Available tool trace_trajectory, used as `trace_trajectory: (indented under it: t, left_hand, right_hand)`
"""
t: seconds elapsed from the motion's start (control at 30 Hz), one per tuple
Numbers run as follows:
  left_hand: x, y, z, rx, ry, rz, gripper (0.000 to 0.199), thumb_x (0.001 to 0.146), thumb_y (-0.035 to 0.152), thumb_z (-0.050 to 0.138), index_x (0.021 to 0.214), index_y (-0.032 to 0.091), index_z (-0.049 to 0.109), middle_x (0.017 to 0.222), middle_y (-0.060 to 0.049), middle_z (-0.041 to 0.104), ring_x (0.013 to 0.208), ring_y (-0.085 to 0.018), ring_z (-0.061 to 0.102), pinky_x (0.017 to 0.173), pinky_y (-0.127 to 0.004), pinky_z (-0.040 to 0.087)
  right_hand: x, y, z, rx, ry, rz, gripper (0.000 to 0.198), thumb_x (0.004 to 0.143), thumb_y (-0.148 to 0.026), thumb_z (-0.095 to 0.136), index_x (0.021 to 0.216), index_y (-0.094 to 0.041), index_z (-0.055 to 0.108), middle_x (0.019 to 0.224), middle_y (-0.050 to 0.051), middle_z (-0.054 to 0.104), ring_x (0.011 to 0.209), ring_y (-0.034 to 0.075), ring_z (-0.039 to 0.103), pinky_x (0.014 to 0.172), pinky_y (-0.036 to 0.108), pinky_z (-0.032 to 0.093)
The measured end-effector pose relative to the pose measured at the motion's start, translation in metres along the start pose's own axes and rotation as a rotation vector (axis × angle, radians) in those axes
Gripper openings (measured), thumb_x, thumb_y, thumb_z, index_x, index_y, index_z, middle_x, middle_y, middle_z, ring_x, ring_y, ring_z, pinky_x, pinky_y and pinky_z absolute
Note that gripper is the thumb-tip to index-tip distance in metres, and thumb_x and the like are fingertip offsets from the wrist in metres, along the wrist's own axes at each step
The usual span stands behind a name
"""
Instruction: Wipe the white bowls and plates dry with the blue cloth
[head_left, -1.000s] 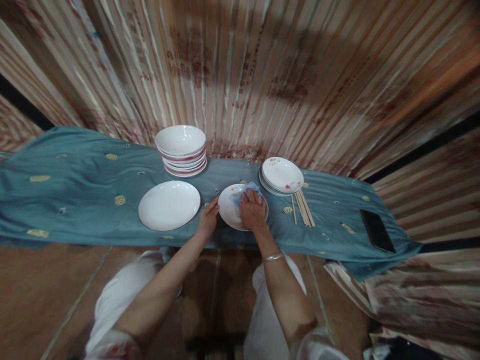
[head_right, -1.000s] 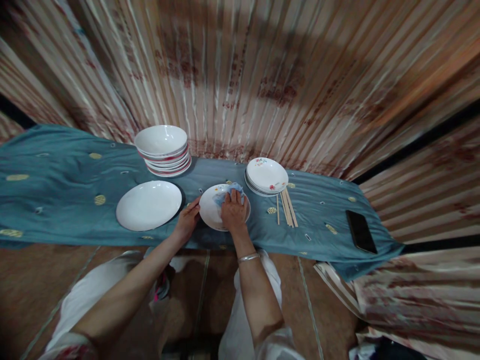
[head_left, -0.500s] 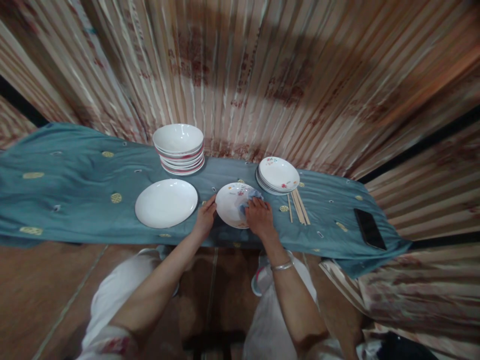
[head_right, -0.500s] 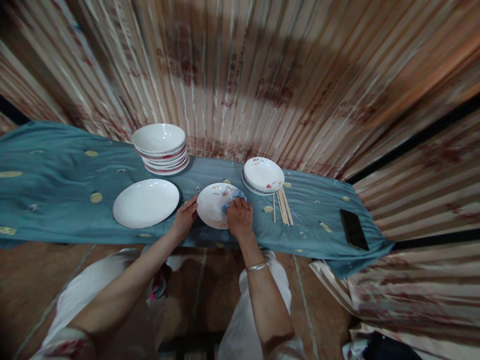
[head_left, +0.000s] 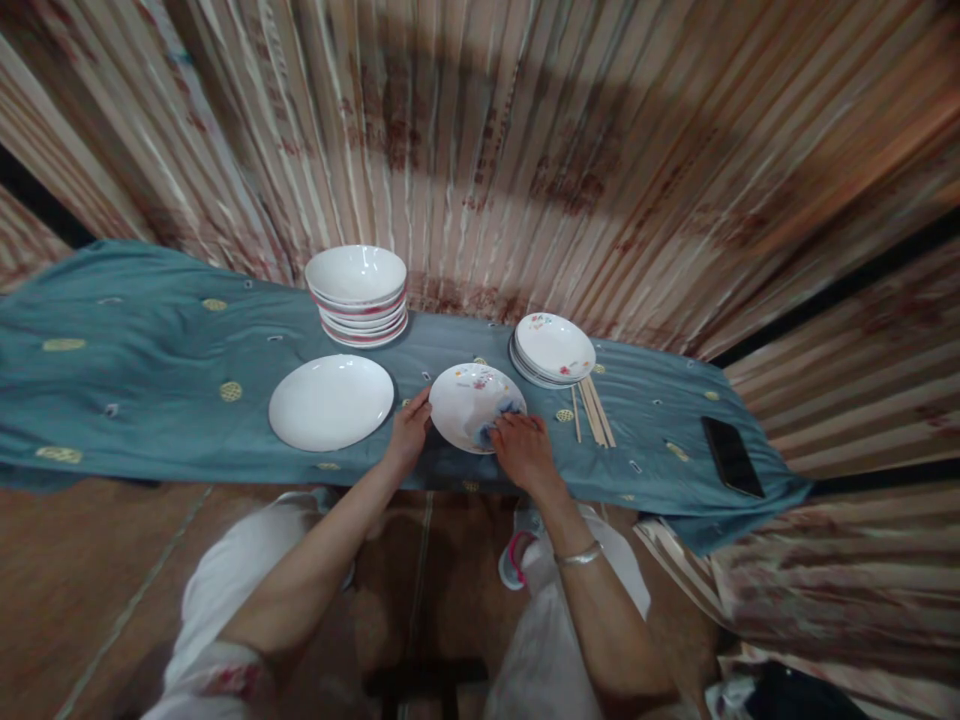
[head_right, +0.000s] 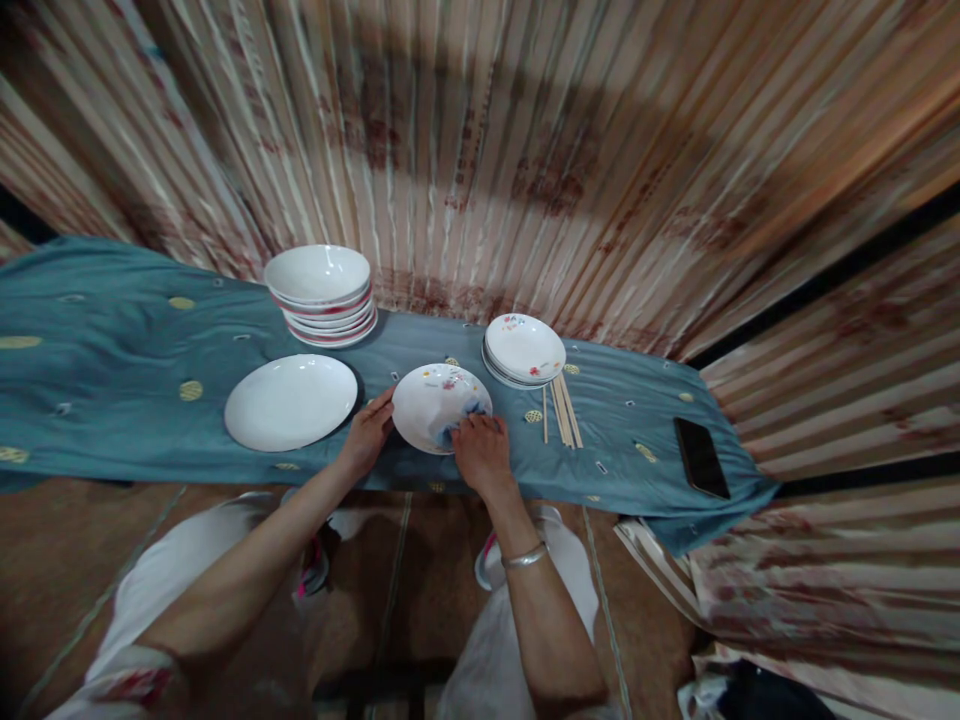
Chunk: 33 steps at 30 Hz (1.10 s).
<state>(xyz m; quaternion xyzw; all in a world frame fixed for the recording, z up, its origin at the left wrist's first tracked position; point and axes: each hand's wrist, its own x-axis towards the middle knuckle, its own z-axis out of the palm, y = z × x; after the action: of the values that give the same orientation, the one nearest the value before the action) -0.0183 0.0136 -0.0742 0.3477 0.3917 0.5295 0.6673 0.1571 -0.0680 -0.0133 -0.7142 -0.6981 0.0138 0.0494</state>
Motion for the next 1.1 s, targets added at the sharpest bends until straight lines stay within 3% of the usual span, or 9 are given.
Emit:
trace_trajectory:
  t: [0.5, 0.83, 1.1]
  left_hand:
    - [-0.002, 0.0, 0.001, 0.03, -0.022, 0.046, 0.049, 0.072, 0.039, 0.071, 0.117, 0.018, 0.072, 0.127, -0.01, 0.07, 0.122, -0.031, 0.061, 0.11, -0.048, 0.042]
    - [-0.001, 0.0, 0.002, 0.068, -0.074, 0.091, 0.042, 0.081, 0.036, 0.058, 0.118, 0.017, 0.07, 0.121, -0.011, 0.072, 0.119, -0.029, 0.063, 0.11, -0.049, 0.041]
    - [0.001, 0.0, 0.001, 0.2, 0.0, 0.146, 0.04, 0.086, 0.039, 0.05, 0.112, 0.017, 0.071, 0.126, -0.012, 0.07, 0.122, -0.029, 0.061, 0.112, -0.048, 0.039]
  right_hand:
    - [-0.023, -0.021, 0.004, 0.134, 0.008, -0.141, 0.031, 0.102, -0.025, 0.044, 0.12, -0.015, 0.067, 0.128, 0.014, 0.068, 0.117, 0.027, 0.062, 0.103, 0.043, 0.041]
    - [-0.014, -0.041, 0.015, 0.205, 0.084, -0.226, 0.029, 0.101, -0.023, 0.047, 0.122, -0.016, 0.066, 0.123, 0.013, 0.069, 0.116, 0.024, 0.062, 0.105, 0.04, 0.043]
    - [0.006, -0.06, 0.016, 0.22, 0.076, -0.21, 0.031, 0.101, -0.022, 0.048, 0.125, -0.011, 0.064, 0.124, 0.016, 0.068, 0.116, 0.026, 0.062, 0.104, 0.04, 0.044]
